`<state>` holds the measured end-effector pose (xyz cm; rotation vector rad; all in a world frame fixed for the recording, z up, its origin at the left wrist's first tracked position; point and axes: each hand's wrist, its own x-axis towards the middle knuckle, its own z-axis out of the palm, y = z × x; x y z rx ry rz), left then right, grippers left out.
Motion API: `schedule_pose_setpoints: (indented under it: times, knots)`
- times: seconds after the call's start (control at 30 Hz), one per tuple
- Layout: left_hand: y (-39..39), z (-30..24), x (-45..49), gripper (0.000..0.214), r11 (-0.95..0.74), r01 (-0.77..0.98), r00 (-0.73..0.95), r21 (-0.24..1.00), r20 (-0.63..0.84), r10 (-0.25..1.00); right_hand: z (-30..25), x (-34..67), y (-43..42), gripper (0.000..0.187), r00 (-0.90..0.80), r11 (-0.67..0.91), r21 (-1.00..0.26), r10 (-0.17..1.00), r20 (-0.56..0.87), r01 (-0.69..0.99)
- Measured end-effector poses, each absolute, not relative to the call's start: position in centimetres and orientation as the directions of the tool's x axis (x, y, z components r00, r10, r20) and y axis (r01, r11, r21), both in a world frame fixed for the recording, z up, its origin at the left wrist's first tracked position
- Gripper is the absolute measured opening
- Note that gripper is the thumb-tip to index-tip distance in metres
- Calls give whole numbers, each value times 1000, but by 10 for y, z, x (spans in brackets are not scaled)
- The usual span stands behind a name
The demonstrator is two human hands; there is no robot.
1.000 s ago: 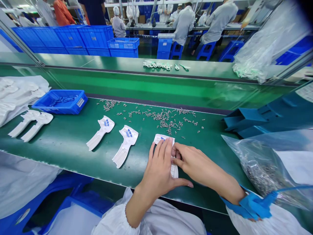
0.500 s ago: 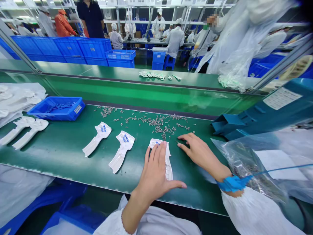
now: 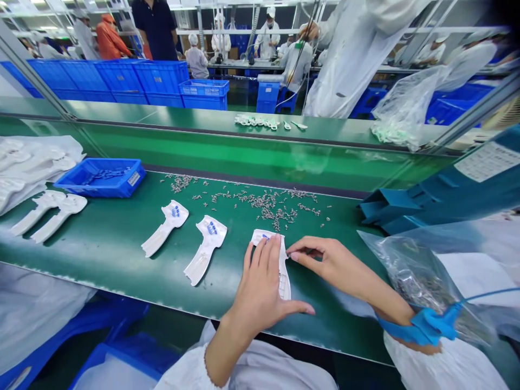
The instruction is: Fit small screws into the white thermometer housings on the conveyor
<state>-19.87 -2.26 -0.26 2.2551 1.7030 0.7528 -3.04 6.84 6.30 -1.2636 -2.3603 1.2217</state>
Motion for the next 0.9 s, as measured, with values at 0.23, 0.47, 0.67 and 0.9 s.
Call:
schedule_pose_setpoints:
  times: [0.23, 0.47, 0.67, 0.9]
  knots:
    - [-23, -4, -199, 139, -316, 831, 206, 458, 273, 940, 71, -40, 65, 22, -719, 403, -653, 615, -325, 641]
    - [-21, -4, -199, 136, -326, 826, 212, 459, 283, 935, 79, -53, 77, 19, -779, 591, -508, 505, -372, 626]
    - [-21, -5, -199, 129, -319, 831, 217, 455, 263, 940, 76, -56, 76, 17, -772, 625, -453, 515, -373, 636]
    - [-22, -4, -199, 126, -322, 831, 210, 454, 280, 937, 72, -58, 75, 10, -727, 618, -384, 573, -378, 686]
